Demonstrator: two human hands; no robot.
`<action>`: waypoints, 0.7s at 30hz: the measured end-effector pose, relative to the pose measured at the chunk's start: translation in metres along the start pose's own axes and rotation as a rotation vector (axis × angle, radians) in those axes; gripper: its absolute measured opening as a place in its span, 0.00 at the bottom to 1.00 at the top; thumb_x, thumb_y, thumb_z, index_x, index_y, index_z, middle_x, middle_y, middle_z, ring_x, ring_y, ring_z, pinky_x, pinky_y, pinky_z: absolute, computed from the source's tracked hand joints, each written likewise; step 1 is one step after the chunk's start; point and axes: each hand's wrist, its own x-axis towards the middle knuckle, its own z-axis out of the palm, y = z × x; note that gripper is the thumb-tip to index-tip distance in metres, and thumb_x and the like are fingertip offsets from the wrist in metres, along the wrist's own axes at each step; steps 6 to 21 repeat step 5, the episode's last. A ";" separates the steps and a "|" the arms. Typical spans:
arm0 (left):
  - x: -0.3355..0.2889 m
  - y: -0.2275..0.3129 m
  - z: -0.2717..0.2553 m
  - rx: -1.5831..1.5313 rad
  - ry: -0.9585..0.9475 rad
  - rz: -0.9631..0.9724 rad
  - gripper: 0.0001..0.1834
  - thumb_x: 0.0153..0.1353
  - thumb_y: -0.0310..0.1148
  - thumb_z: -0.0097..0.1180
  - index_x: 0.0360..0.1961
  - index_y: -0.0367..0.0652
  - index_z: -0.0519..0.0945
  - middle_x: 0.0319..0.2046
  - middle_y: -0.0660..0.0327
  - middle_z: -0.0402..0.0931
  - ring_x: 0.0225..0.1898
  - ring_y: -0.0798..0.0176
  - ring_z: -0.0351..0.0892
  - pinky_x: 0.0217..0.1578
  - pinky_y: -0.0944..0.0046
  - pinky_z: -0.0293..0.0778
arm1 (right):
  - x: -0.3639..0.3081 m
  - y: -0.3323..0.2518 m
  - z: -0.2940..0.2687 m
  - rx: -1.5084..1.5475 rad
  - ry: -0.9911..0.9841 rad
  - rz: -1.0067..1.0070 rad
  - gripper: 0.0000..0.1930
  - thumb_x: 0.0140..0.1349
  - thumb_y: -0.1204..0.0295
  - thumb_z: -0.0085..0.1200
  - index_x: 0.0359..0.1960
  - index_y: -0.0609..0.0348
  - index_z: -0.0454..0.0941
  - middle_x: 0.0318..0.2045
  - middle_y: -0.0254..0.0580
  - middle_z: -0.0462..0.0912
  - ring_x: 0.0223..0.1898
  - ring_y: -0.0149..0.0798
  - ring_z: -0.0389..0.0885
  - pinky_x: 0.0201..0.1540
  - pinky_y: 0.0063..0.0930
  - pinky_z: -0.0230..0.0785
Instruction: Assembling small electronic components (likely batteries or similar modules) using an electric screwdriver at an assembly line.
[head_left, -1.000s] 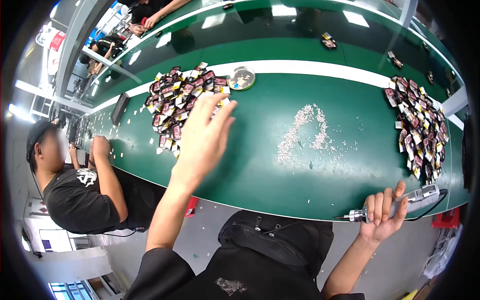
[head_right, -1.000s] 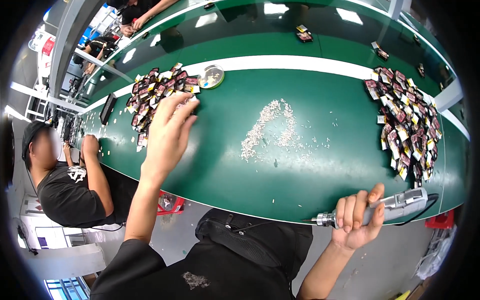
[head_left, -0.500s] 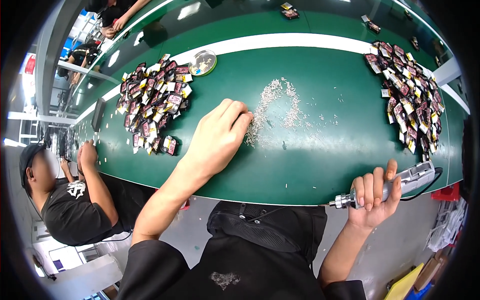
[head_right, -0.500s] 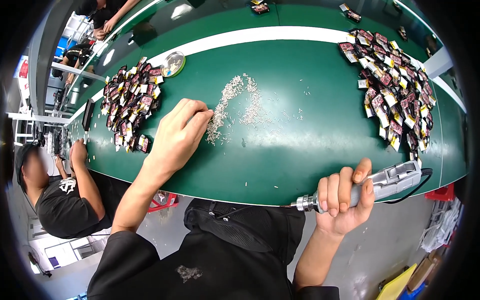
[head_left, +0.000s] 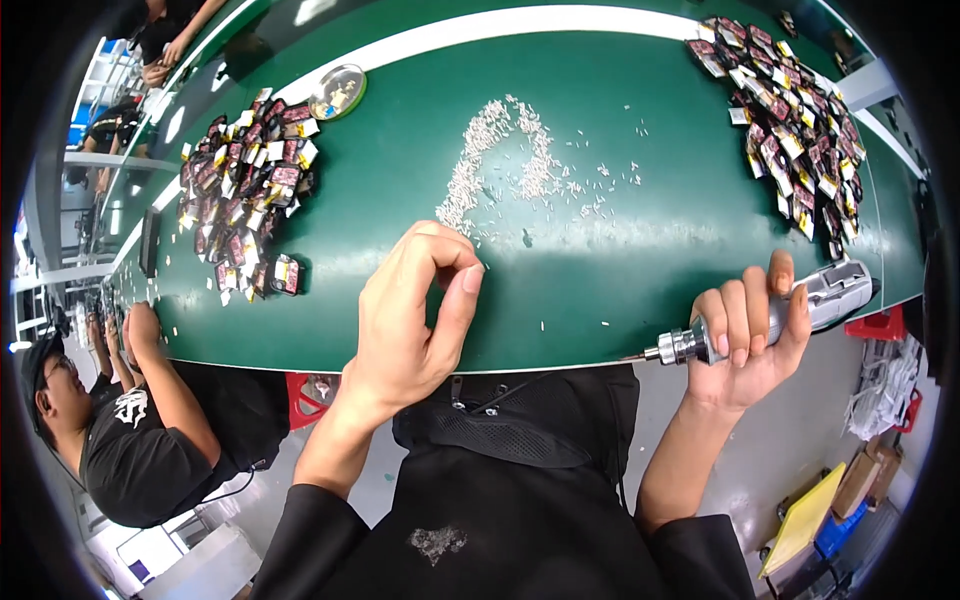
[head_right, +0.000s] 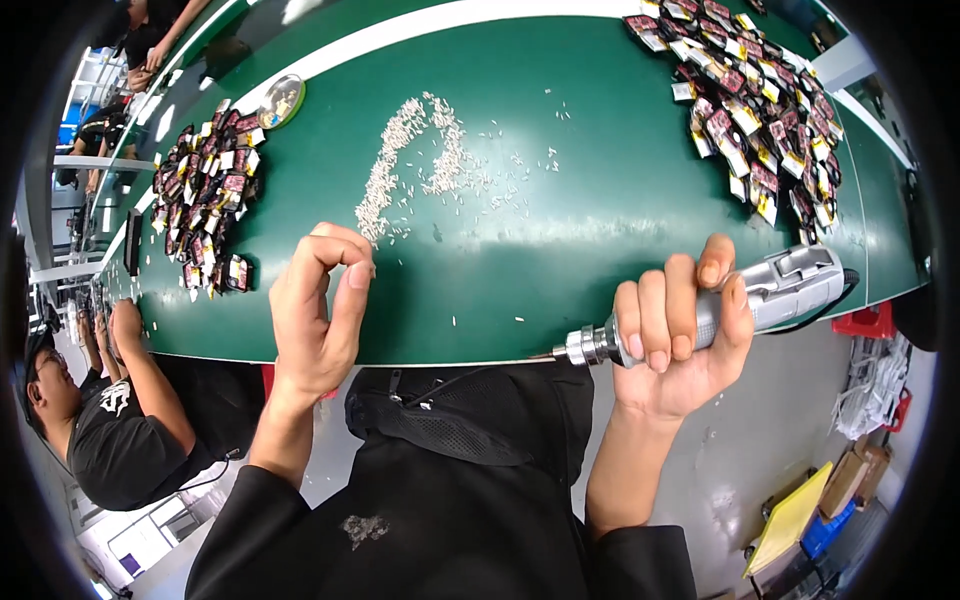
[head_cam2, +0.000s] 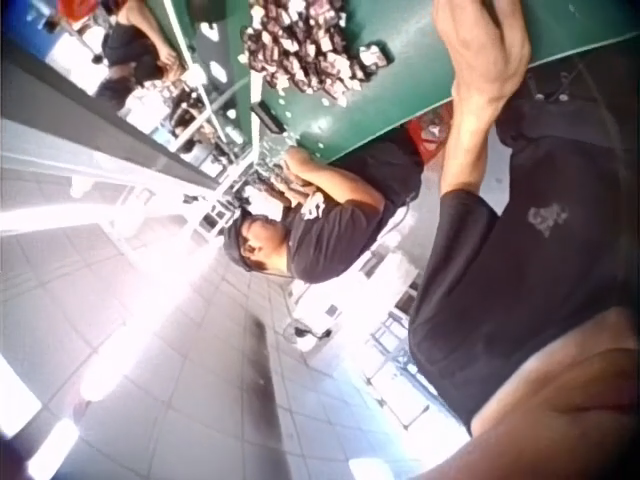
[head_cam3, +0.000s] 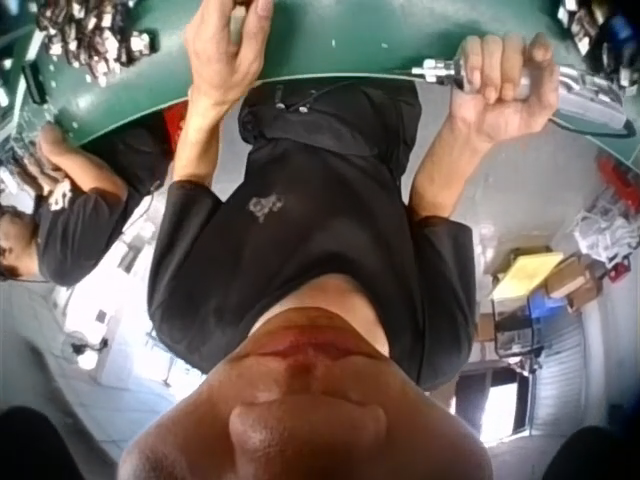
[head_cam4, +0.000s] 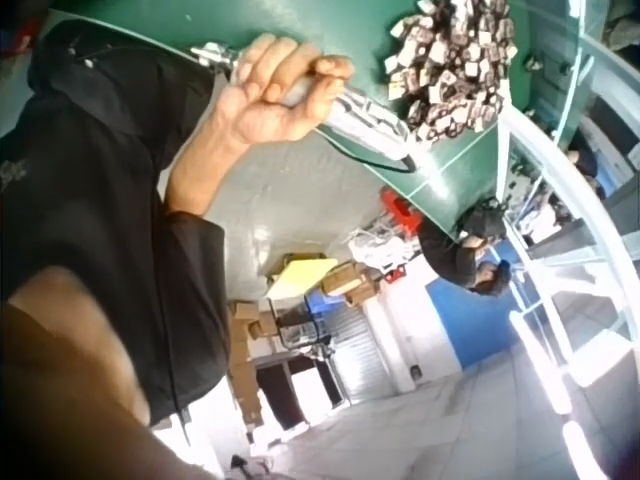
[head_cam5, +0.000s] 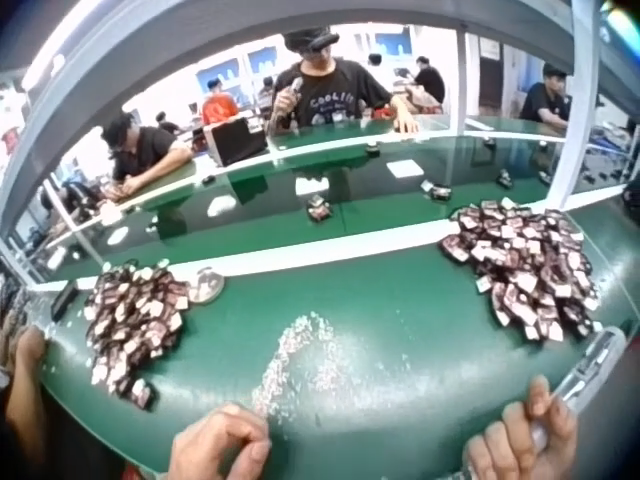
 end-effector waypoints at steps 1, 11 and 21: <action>-0.006 0.003 0.008 -0.156 0.032 -0.045 0.05 0.54 0.15 0.52 0.30 0.33 0.71 0.28 0.53 0.72 0.27 0.61 0.72 0.31 0.66 0.68 | -0.001 0.000 0.005 0.016 -0.011 -0.012 0.09 0.70 0.64 0.37 0.37 0.57 0.65 0.12 0.28 0.60 0.11 0.25 0.58 0.19 0.23 0.59; -0.025 0.022 0.031 -0.735 0.061 -0.261 0.05 0.54 0.15 0.56 0.32 0.33 0.78 0.32 0.54 0.76 0.32 0.62 0.76 0.37 0.70 0.72 | -0.002 0.005 0.031 0.130 -0.135 -0.068 0.12 0.70 0.60 0.39 0.39 0.56 0.66 0.13 0.28 0.62 0.11 0.27 0.59 0.20 0.26 0.61; -0.025 0.022 0.031 -0.735 0.061 -0.261 0.05 0.54 0.15 0.56 0.32 0.33 0.78 0.32 0.54 0.76 0.32 0.62 0.76 0.37 0.70 0.72 | -0.002 0.005 0.031 0.130 -0.135 -0.068 0.12 0.70 0.60 0.39 0.39 0.56 0.66 0.13 0.28 0.62 0.11 0.27 0.59 0.20 0.26 0.61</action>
